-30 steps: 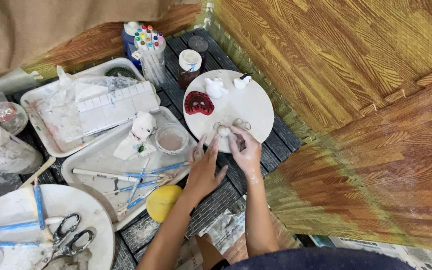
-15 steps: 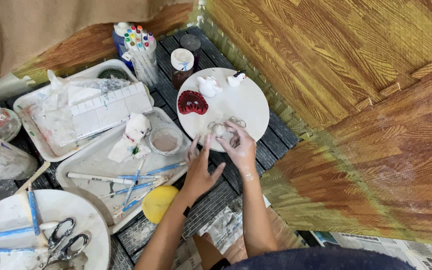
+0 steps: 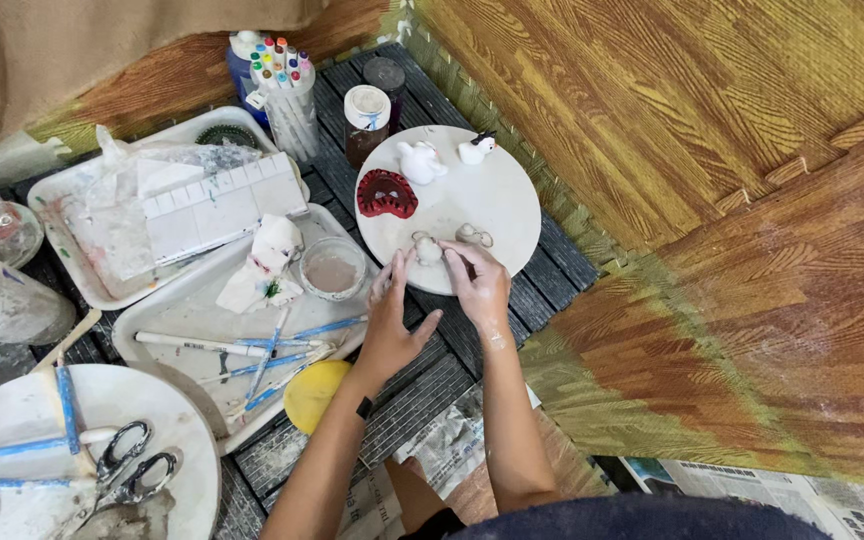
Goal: The person shapes a small piece of clay by hand and uses a sculpting tool to add details. They repeatedly dip the tool into a container of liquid and refine the clay piece, then place it on a plate with other finished pieces.
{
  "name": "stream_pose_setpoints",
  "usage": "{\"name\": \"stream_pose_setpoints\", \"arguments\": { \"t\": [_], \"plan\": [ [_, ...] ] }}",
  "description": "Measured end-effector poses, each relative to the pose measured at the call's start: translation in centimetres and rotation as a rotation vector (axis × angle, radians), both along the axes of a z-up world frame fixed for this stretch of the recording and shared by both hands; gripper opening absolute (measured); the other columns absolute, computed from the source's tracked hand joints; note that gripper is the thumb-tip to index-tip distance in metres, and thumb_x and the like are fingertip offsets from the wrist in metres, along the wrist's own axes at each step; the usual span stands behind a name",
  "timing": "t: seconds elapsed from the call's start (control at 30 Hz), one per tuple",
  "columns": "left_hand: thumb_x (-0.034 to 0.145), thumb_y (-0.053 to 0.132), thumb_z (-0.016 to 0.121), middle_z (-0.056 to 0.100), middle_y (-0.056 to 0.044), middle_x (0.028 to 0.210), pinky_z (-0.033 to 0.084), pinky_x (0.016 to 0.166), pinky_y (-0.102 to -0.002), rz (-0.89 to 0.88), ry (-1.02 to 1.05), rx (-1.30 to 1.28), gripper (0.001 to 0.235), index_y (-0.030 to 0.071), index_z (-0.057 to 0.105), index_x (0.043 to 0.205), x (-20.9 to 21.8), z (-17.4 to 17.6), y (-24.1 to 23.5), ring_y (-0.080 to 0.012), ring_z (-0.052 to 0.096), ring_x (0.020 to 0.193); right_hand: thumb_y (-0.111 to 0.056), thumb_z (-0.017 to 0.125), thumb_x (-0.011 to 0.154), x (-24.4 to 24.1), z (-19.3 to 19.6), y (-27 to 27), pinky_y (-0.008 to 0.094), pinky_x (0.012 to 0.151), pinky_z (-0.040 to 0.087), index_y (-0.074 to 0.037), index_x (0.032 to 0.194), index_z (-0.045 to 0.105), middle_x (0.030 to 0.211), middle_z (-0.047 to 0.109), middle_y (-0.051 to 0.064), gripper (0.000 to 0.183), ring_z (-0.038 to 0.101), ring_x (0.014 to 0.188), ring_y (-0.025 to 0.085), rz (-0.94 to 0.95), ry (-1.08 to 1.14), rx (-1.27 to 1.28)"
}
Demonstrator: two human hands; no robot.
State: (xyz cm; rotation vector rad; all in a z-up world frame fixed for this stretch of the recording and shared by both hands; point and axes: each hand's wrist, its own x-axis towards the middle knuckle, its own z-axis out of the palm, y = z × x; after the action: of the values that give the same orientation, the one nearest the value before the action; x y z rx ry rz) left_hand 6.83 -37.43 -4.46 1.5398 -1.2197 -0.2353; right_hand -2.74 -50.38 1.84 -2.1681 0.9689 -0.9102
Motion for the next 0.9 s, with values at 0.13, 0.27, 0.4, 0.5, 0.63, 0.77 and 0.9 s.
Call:
{"name": "stream_pose_setpoints", "arguments": {
  "t": [0.13,0.27,0.4,0.5,0.63,0.77,0.9],
  "plan": [
    [0.089,0.027,0.076,0.034,-0.017,0.166,0.018,0.124,-0.054,0.003,0.009,-0.046,0.103,0.002,0.010,0.163,-0.2,0.2,0.0,-0.0426,0.026,0.151,-0.018,0.066,0.098,-0.3,0.1,-0.1,0.029,0.083,0.057,-0.014,0.114,0.078,0.105,0.078,0.006,0.020,0.076,0.094,0.018,0.046,-0.005,0.008],
    [0.088,0.021,0.076,0.039,-0.017,0.163,0.019,0.124,-0.052,0.020,0.051,-0.082,0.100,0.002,0.013,0.163,-0.3,0.9,0.1,-0.0411,0.030,0.150,-0.015,0.064,0.103,-1.0,-1.3,-0.8,0.029,0.083,0.056,-0.009,0.117,0.077,0.108,0.077,0.008,0.020,0.074,0.095,0.017,0.160,-0.101,-0.106],
    [0.087,0.012,0.074,0.040,-0.019,0.163,0.030,0.122,-0.046,-0.020,0.310,-0.124,0.093,0.002,0.019,0.162,-0.1,1.6,0.5,-0.0371,0.038,0.151,-0.018,0.061,0.103,-2.8,-2.8,-4.0,0.022,0.052,0.046,-0.010,0.119,0.074,0.097,0.078,0.005,0.022,0.054,0.060,0.007,0.108,-0.293,0.353],
    [0.086,0.009,0.076,0.046,-0.019,0.159,0.034,0.119,-0.043,0.025,0.192,-0.115,0.091,0.002,0.023,0.160,0.2,2.0,0.5,-0.0362,0.046,0.145,-0.018,0.060,0.106,-4.4,-2.7,-6.5,0.020,0.049,0.041,-0.008,0.119,0.071,0.095,0.078,0.006,0.020,0.051,0.057,0.004,0.010,-0.439,0.327],
    [0.087,0.009,0.075,0.050,-0.020,0.154,0.036,0.118,-0.042,0.053,0.156,-0.055,0.087,0.004,0.027,0.159,0.1,2.0,0.3,-0.0361,0.048,0.142,-0.017,0.072,0.096,-4.8,-1.4,-5.9,0.021,0.064,0.048,-0.006,0.126,0.068,0.115,0.073,0.009,0.033,0.061,0.080,0.007,0.024,-0.270,0.087],
    [0.088,0.009,0.074,0.052,-0.019,0.153,0.034,0.119,-0.044,0.055,0.107,-0.076,0.087,0.002,0.026,0.159,-0.1,1.8,0.1,-0.0373,0.048,0.143,-0.023,0.088,0.082,-3.8,1.3,-4.4,0.029,0.082,0.054,-0.005,0.124,0.071,0.123,0.069,0.012,0.049,0.068,0.099,0.017,0.048,0.062,-0.323],
    [0.087,0.010,0.073,0.053,-0.018,0.153,0.035,0.119,-0.045,0.035,0.144,-0.082,0.087,0.002,0.025,0.159,0.0,1.8,0.3,-0.0367,0.048,0.143,-0.025,0.087,0.082,-2.0,2.4,-5.1,0.026,0.074,0.054,-0.008,0.123,0.072,0.117,0.072,0.007,0.047,0.067,0.082,0.013,0.042,0.247,0.013]
  ]
}}
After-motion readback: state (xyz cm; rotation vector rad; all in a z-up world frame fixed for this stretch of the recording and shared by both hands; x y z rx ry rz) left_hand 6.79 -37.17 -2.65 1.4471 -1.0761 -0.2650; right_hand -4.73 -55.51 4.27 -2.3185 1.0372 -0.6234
